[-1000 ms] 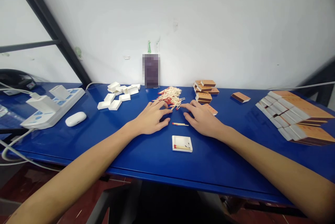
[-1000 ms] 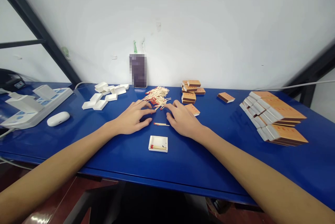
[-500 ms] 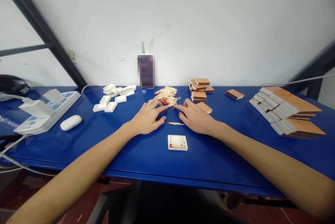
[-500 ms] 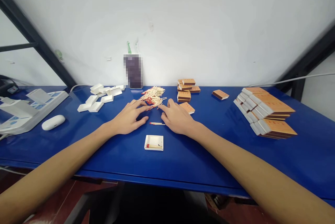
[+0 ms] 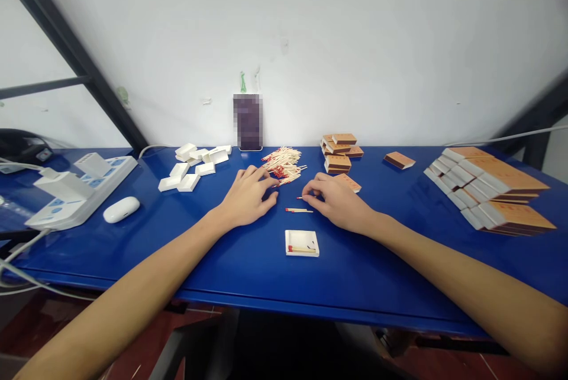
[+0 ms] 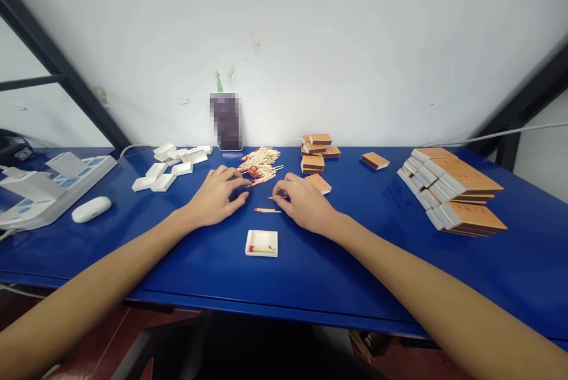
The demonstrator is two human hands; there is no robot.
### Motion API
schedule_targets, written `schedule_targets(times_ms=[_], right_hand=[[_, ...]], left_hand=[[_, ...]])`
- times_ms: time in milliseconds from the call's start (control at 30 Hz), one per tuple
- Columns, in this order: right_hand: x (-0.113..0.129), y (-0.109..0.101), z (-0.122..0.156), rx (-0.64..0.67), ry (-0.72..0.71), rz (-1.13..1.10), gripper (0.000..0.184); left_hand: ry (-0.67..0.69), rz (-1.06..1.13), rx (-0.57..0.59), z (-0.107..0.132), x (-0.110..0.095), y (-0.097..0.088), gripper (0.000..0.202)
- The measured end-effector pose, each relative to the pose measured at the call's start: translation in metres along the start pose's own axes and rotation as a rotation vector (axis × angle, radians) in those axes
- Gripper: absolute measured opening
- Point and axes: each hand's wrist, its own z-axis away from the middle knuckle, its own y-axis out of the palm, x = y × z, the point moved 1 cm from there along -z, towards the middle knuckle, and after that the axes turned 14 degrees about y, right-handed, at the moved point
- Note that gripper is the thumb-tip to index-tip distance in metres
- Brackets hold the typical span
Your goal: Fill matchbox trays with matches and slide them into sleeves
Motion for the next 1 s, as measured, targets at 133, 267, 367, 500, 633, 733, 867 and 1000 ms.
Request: schedule_targets(times_ms=[133,267,367,500,633,733,867,1000], right_hand=[[0.008,0.000,0.001,0.021,0.023,-0.020,0.017],[0.016,-0.001,0.003,0.054,0.035,-0.121,0.020],[0.018,-0.004,0.008,0.064,0.018,-0.159,0.020],[0.016,-0.008,0.015,0.062,0.019,-0.115,0.014],[0.014,-0.007,0.018,0.071,0.019,-0.100,0.009],[0.015,-0.005,0.018,0.082,-0.012,-0.130,0.008],[0.018,-0.006,0.017,0.110,-0.057,-0.163,0.008],[0.018,-0.011,0.017,0.174,-0.019,-0.072,0.005]], left_hand=[[-0.045,-0.006,0.006,-0.003,0.003,0.003,0.032],[-0.060,-0.003,-0.010,-0.006,0.004,0.004,0.030],[-0.073,0.001,-0.001,-0.005,0.004,0.003,0.028],[-0.127,0.007,0.002,-0.005,0.010,0.002,0.026],[-0.169,0.009,0.014,-0.001,0.020,0.000,0.023],[-0.094,0.041,0.109,0.005,0.027,-0.005,0.017],[0.063,0.121,0.205,0.011,0.026,-0.013,0.013],[0.130,0.386,0.152,0.007,0.000,-0.024,0.012]])
